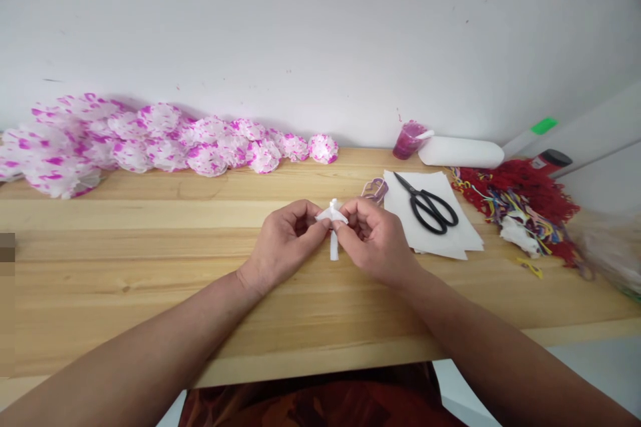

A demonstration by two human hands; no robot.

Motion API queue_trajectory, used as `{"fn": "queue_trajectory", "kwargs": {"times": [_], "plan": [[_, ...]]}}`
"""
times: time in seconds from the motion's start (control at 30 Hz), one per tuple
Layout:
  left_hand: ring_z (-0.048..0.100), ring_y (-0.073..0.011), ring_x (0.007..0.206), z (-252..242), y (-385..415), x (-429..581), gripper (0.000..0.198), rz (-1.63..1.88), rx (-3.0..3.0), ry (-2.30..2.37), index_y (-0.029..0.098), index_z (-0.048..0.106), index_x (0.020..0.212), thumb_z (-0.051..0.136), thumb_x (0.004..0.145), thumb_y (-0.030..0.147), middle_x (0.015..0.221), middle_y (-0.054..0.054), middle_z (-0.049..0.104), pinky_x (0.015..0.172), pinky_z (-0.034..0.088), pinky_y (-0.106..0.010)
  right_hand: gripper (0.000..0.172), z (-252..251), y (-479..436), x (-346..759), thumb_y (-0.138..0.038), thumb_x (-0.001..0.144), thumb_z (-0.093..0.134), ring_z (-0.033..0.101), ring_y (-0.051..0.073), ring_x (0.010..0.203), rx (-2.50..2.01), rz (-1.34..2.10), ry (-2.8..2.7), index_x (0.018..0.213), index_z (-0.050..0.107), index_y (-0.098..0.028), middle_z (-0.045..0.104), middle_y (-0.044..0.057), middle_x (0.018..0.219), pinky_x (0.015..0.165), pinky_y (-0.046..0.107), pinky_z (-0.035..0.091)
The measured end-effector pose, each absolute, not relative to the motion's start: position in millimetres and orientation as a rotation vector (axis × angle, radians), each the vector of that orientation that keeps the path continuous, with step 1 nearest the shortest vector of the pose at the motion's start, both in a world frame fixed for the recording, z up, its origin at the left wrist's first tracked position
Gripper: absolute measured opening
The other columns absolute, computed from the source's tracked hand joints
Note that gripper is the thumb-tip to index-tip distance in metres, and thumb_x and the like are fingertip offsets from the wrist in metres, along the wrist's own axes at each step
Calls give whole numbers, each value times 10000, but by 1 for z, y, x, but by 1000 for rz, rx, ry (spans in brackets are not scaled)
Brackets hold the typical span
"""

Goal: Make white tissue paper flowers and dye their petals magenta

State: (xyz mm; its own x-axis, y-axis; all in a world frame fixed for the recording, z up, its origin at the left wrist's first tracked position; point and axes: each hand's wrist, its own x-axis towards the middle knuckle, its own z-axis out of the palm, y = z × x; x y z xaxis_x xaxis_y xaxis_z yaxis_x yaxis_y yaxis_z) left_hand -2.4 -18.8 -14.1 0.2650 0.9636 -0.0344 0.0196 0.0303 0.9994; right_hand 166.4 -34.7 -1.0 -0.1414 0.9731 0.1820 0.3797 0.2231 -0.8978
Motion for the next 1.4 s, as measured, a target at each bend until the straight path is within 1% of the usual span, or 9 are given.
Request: {"fn": "queue_trajectory", "kwargs": {"times": [0.1,0.23,0.43,0.63,0.77,0.93,1.07,1.23,1.4], "plan": [[590,-136,688,-15,-19,-3,208,970,1306,1021,161,622,830,685,832,360,763,-18,655,626,455,-253,73,-1,-34,167,-206,836,608,444,90,545,-1330,847,-1679,795,548,-200,490,-54,639,501,215,376],[572,-127,659,-16,-17,-4,219,974,1275,1001,166,591,799,672,842,366,735,-10,644,601,441,-248,81,-1,-33,168,-208,847,593,422,85,532,-1330,864,-1658,788,538,-202,467,-60,625,478,209,353],[598,-144,702,-16,-18,-4,211,970,1298,1014,175,592,827,669,845,370,771,-17,655,621,455,-257,58,-1,-34,167,-212,846,604,472,93,561,-1294,873,-1672,825,552,-199,524,-47,664,516,215,402],[598,-140,668,-14,-18,-3,229,981,1222,1001,176,559,786,670,839,369,727,-12,651,607,457,-256,62,-1,-33,168,-213,852,586,446,87,529,-1343,846,-1656,803,551,-201,491,-57,628,483,209,371],[608,-145,687,-12,-18,-2,220,990,1230,1001,181,573,838,691,822,366,747,-5,648,629,471,-260,81,0,-34,167,-207,843,588,451,89,541,-1332,861,-1667,786,531,-203,495,-55,645,498,214,381],[551,-122,630,-15,-16,-3,203,987,1286,1054,181,578,794,698,806,344,704,10,611,569,429,-232,83,1,-35,166,-201,828,597,460,84,525,-1340,868,-1668,781,529,-204,489,-59,635,483,207,375],[571,-135,643,-16,-16,-2,214,1014,1275,1070,187,560,774,694,799,352,703,7,618,574,436,-238,88,1,-35,166,-205,833,590,478,87,527,-1322,879,-1658,783,518,-207,511,-52,646,484,206,388],[543,-118,629,-17,-17,-1,195,1017,1335,1088,185,566,787,686,813,336,707,13,610,566,422,-224,82,0,-35,164,-196,821,607,523,96,541,-1298,830,-1685,809,527,-208,566,-38,667,511,215,423],[558,-127,650,-17,-18,-1,201,1012,1311,1081,183,558,775,681,818,336,712,4,619,571,424,-227,110,-2,-34,166,-192,809,607,495,90,503,-1348,756,-1698,761,510,-210,553,-46,621,490,214,400]]}}
